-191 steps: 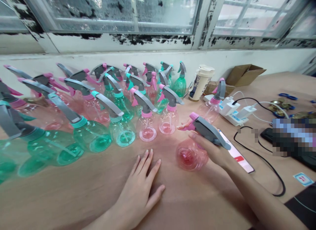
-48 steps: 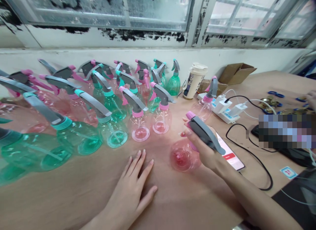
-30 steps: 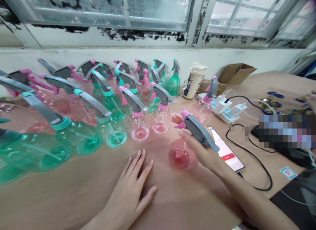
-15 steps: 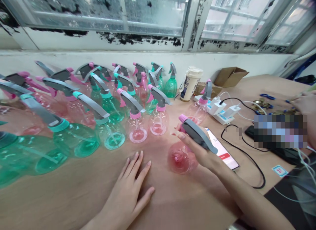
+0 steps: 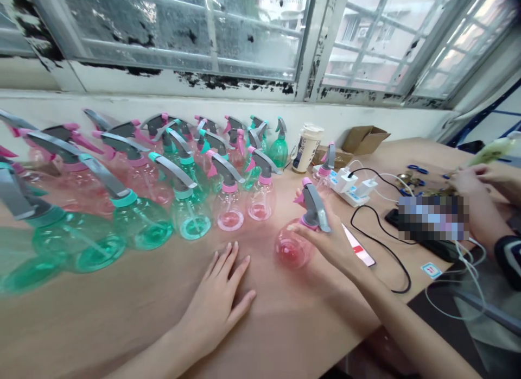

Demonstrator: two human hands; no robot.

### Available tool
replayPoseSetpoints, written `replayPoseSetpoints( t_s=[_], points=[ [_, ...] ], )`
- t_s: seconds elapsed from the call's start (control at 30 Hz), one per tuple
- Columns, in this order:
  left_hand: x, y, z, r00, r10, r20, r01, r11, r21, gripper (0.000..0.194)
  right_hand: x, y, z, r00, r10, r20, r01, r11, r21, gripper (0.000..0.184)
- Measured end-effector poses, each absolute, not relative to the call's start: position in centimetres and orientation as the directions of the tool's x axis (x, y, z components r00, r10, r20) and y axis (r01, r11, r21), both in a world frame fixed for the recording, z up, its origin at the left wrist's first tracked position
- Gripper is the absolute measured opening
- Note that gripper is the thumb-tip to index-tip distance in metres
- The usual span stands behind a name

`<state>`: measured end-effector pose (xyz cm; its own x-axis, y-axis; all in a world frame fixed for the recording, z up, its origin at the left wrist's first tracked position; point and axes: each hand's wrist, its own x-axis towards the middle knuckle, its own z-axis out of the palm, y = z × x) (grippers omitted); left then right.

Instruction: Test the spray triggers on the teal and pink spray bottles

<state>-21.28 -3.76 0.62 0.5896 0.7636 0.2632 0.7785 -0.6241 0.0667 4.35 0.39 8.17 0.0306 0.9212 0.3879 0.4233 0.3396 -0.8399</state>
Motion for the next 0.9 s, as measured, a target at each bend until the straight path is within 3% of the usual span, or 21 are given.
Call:
replayPoseSetpoints(
  t_s=[0.33, 0.6, 0.9],
  points=[
    [-21.3, -3.6, 0.2, 0.568, 0.779, 0.265, 0.781, -0.612, 0.126, 0.055, 5.3, -2.1, 5.3, 0.151, 0.902, 0.405, 0.522, 0.275, -0.807, 0.040],
    [-21.4, -3.9, 0.3, 0.571, 0.770, 0.284, 0.781, -0.616, 0.100, 0.053, 8.9, 2.9, 6.6, 0.087, 0.937, 0.339, 0.581, 0.228, -0.781, 0.049],
    [-21.6, -3.7, 0.0, 0.571, 0.759, 0.313, 0.776, -0.623, 0.094, 0.053, 9.9, 9.2, 7.8, -0.033, 0.943, 0.332, 0.637, 0.276, -0.720, 0.036]
  ],
)
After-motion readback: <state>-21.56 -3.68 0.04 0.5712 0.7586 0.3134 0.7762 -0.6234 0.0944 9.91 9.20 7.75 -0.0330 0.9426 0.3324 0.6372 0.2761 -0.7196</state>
